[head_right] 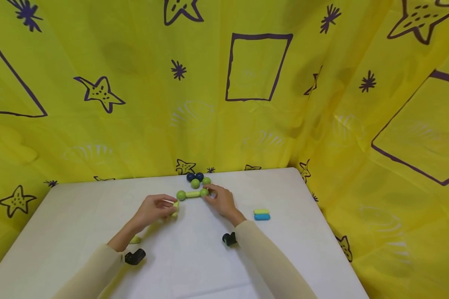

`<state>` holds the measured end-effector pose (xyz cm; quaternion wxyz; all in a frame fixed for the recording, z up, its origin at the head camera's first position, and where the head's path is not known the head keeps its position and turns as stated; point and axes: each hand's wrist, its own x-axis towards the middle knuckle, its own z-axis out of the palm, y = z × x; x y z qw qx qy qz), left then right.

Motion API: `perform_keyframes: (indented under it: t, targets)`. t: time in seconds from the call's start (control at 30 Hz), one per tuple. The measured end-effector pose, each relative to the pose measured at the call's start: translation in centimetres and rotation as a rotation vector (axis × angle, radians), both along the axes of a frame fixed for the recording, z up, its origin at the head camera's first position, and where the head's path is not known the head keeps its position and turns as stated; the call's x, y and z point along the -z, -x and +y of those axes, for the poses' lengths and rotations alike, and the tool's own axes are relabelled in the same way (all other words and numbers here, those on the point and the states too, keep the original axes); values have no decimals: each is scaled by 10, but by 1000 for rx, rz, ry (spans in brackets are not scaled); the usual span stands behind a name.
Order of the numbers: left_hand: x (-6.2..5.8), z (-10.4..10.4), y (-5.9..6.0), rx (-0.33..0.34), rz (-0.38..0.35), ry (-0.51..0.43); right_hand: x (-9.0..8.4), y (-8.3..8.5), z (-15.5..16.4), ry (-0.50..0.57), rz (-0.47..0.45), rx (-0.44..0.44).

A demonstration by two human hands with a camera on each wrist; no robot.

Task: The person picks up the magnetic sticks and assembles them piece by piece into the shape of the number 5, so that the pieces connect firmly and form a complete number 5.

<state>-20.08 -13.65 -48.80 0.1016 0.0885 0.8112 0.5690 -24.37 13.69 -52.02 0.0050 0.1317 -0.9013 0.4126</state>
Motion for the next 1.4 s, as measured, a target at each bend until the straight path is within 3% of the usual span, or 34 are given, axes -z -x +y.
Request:
perform_keyframes:
  t: [0.23, 0.57, 1.13, 1.4]
  targets:
    - [4, 10, 5, -73, -20, 12, 0, 0, -1, -1, -6, 6]
    - [11, 17, 6, -120, -21, 36, 2, 0, -1, -8, 4, 8]
    - [13, 27, 13, -175, -24, 55, 3, 1, -1, -4, 5, 12]
    - [13, 27, 12, -152, 2, 103, 2, 0, -1, -2, 1, 16]
